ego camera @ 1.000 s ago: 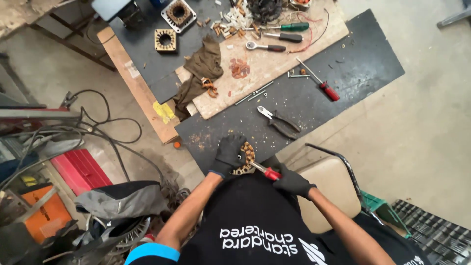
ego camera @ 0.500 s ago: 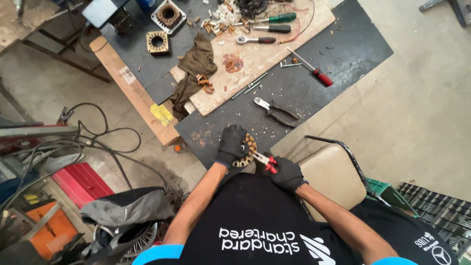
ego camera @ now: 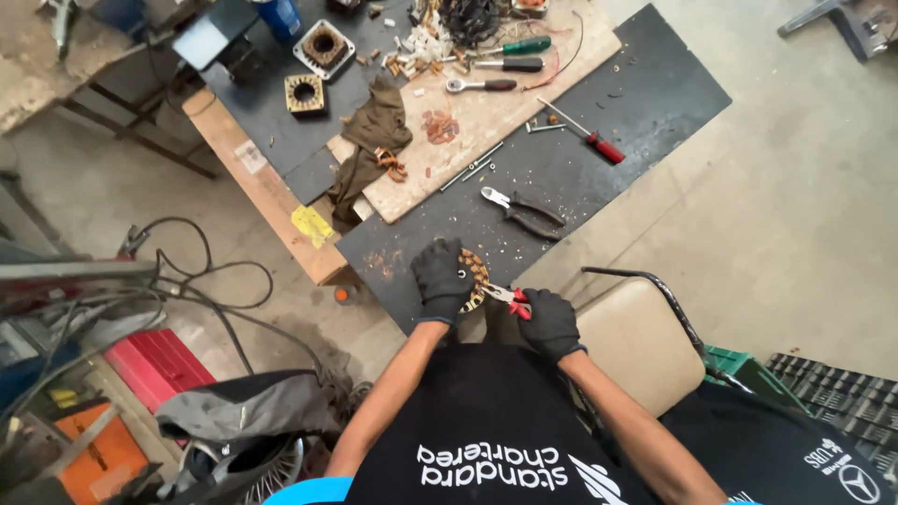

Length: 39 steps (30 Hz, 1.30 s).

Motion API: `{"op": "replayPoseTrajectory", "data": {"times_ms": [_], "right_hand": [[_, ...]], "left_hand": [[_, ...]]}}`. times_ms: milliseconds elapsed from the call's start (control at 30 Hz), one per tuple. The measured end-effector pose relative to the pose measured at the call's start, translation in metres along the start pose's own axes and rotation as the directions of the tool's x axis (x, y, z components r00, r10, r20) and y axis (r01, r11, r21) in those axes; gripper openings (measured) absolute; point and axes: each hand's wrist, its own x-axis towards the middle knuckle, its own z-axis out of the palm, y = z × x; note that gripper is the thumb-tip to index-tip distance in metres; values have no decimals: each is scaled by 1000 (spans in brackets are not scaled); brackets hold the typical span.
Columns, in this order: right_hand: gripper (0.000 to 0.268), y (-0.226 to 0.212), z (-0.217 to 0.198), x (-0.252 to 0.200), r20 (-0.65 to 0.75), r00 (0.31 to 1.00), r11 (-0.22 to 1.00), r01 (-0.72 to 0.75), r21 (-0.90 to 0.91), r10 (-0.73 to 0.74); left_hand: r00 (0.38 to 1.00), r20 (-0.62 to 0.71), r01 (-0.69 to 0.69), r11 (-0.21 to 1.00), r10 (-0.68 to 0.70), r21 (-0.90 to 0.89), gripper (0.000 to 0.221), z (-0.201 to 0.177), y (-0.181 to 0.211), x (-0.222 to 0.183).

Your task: Repairing or disassembling a motor stator by cutting and removing copper wiring using pliers.

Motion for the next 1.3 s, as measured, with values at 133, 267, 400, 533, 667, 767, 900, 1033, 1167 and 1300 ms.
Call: {"op": "replayPoseTrajectory", "data": {"times_ms": [133,267,400,533,667,767,900,1033,1167,1300], "right_hand": [[48,3,-17,8,371,929,968,-99,232,6],[52,-35,-89,-4,639,764,893,-220,393,-93],[39,-9,-14,24,723,674,720,-428,546,-148],[35,-26,-32,15,750,632,384,-655,651,-194],[26,-62,-66,-5,778,584,50,-792,609,-231],[33,-54,-44,-12,828,476,-83,-877,474,-297],[40,-55,-35,-18,730,415,-150,-903,402,-543],[34,-62,3,-33,470,404,-373,-913,162,-785],[34,-59,16,-32,308,434,-420,-900,113,-847],[35,-55,15,-26,367,500,-418,-864,282,-785]], "left_hand": [[988,-9,152,986,-153,-65,48,12,1,-6],[949,-117,-306,947,294,-99,41,91,-47,20],[913,-181,-393,908,366,-146,38,76,-57,27],[901,-222,-424,868,374,-259,40,66,-67,24],[858,-296,-502,810,421,-304,40,59,-73,28],[889,-211,-455,747,405,-484,60,81,-80,26],[894,-215,-447,746,393,-494,55,67,-79,26],[855,-259,-518,719,449,-464,63,73,-84,23],[842,-232,-539,731,488,-419,58,79,-86,30],[841,-246,-542,747,483,-386,57,73,-83,33]]}}
